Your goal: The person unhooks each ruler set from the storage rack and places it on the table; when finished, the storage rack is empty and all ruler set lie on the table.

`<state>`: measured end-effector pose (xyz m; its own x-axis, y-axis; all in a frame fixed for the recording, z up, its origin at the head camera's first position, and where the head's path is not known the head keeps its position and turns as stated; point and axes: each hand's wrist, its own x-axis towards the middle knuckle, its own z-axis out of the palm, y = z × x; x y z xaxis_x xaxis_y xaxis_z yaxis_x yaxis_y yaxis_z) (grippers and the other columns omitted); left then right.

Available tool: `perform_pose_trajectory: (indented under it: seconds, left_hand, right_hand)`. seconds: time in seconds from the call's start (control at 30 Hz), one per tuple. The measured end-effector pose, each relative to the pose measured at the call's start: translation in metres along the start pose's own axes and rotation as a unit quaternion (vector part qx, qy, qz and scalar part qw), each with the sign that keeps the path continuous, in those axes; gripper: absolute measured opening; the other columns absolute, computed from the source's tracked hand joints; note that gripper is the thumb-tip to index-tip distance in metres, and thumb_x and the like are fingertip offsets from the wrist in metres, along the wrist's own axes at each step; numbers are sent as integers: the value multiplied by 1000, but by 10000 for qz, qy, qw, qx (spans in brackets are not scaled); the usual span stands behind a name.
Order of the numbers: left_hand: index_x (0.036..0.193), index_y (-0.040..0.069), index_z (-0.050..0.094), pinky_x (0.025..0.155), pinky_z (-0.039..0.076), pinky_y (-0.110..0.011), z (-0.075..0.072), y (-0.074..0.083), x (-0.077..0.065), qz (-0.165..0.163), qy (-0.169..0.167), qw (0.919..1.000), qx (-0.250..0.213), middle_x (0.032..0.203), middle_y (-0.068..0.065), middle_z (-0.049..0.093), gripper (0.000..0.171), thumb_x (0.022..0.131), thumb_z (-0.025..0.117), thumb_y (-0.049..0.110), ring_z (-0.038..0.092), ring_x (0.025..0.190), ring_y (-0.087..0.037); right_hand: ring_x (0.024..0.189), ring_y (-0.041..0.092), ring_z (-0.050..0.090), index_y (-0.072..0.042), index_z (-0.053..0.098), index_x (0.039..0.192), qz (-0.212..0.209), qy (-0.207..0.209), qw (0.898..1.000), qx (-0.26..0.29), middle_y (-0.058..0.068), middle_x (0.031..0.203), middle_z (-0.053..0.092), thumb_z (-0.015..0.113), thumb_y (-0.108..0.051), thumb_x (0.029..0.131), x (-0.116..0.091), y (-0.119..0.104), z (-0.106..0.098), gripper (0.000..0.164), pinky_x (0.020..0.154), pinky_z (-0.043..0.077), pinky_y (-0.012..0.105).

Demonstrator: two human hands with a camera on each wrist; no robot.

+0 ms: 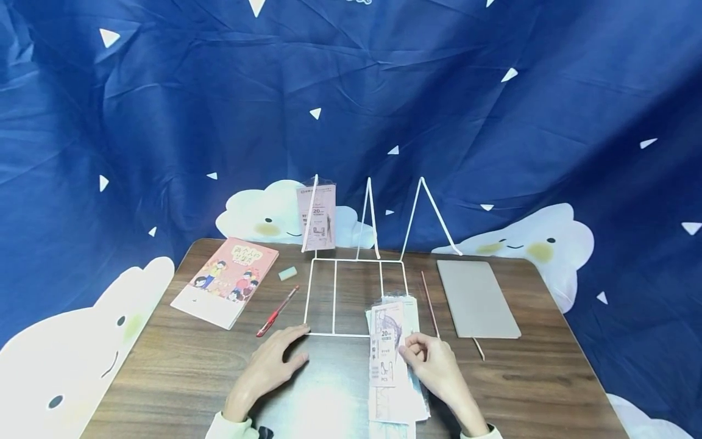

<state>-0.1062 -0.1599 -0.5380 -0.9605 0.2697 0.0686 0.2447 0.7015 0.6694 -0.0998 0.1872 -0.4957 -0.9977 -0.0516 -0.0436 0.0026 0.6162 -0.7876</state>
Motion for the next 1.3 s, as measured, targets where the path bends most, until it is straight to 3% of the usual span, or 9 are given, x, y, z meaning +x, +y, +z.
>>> perform_pose_trajectory:
  seconds: [0.2, 0.37, 0.6, 0.73, 1.07, 1.3]
  left_hand:
    - [137, 25, 53, 102, 38, -56, 0, 1, -1, -29, -7, 10000, -21, 140, 7, 51, 49, 90, 66, 34, 46, 128, -19]
    - [137, 25, 53, 102, 38, -55, 0, 0, -1, -18, -6, 10000, -32, 140, 7, 50, 50, 90, 66, 34, 46, 129, -19]
    - [137, 25, 54, 102, 38, -55, 1, -3, -1, 26, 26, 10000, -23, 140, 7, 51, 49, 90, 66, 34, 46, 128, -19]
    - [137, 25, 54, 101, 39, -55, 1, -2, -1, 67, 29, 10000, -13, 140, 7, 51, 50, 90, 66, 34, 46, 128, -19]
    - [137, 22, 53, 101, 38, -55, 2, -4, 1, 208, 50, 9998, 1, 140, 4, 51, 50, 90, 66, 33, 46, 128, -20]
    - [136, 21, 54, 101, 40, -54, 2, -4, 1, 295, 91, 9995, 40, 139, 4, 52, 48, 90, 66, 32, 47, 128, -19]
  right_hand:
    - [46, 8, 46, -15, 69, 86, -72, 370, 9965, -752, -9, 56, 52, 72, -20, 85, -3, -2, 5, 5, 41, 34, 20]
    - [43, 6, 42, -16, 70, 88, -75, 447, 9933, -1064, -10, 56, 50, 72, -25, 86, -4, -4, 6, 9, 40, 33, 20]
    - [43, 6, 44, -17, 68, 87, -249, 489, 9944, -903, -10, 56, 51, 72, -22, 87, 0, -6, 2, 5, 39, 34, 20]
    - [46, 8, 48, -19, 68, 90, -632, 512, 9949, -595, -11, 60, 54, 72, -22, 87, 9, -10, 0, 6, 41, 37, 21]
    - [65, 16, 56, -18, 67, 98, -1480, 64, 9869, 632, -4, 80, 62, 71, -19, 87, 67, -44, 13, 12, 56, 48, 24]
    - [69, 17, 60, -10, 67, 98, -1870, 186, 9763, 1076, 2, 83, 66, 73, -16, 85, 120, -71, 31, 16, 60, 51, 25]
